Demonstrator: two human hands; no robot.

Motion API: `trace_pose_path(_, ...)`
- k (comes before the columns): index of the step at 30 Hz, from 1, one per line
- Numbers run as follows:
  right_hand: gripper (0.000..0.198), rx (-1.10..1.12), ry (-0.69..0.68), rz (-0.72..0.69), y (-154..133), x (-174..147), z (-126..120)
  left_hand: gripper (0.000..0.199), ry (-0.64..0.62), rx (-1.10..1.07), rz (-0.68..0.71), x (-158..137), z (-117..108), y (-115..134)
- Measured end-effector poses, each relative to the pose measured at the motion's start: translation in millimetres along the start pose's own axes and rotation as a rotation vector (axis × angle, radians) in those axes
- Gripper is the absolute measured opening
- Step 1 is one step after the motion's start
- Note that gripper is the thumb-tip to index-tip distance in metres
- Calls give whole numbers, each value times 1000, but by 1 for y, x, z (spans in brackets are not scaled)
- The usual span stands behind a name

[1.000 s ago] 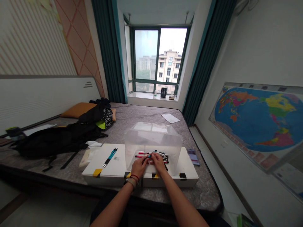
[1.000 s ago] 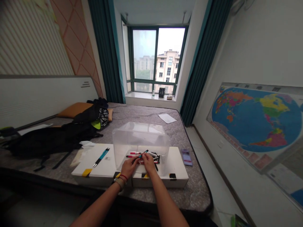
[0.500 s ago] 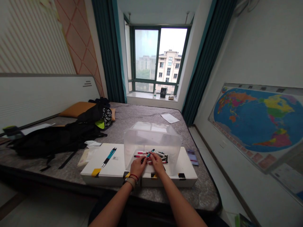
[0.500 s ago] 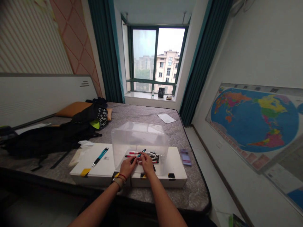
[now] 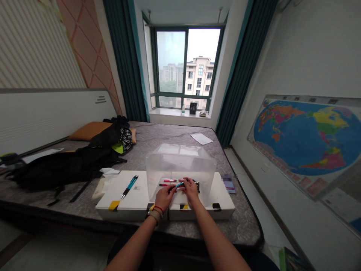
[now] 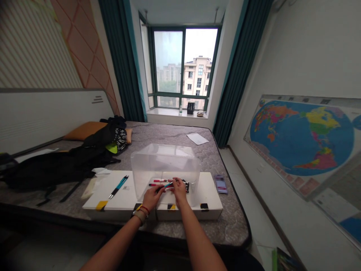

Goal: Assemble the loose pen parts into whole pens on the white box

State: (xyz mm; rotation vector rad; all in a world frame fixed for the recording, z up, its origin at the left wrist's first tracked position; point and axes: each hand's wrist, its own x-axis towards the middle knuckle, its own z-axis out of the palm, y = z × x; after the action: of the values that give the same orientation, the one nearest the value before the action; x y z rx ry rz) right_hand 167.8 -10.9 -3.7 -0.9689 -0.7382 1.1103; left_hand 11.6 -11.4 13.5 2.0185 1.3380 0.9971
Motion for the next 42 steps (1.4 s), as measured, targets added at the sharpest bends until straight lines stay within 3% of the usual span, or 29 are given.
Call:
trace_pose_path(10, 39, 0, 3, 32, -3, -1, 2, 31, 62, -38, 59, 3, 8, -18)
trace_pose_path(18, 38, -100, 85, -19, 0, 1, 1, 30, 74, -86, 110, 4, 11, -23)
trace_pose_path(26, 38, -183, 49, -44, -3, -2, 1, 29, 82, -92, 113, 4, 14, -26)
trace_pose_path(30, 35, -116, 31, -25, -8, -4, 2, 29, 84, -80, 97, 4, 13, -26)
trace_pose_path(36, 48, 96, -98, 112, -17, -9, 0, 30, 106, -47, 87, 3, 12, -22)
trace_pose_path(42, 37, 95, -53, 92, -11, -7, 2, 31, 81, -21, 99, 2, 13, -24)
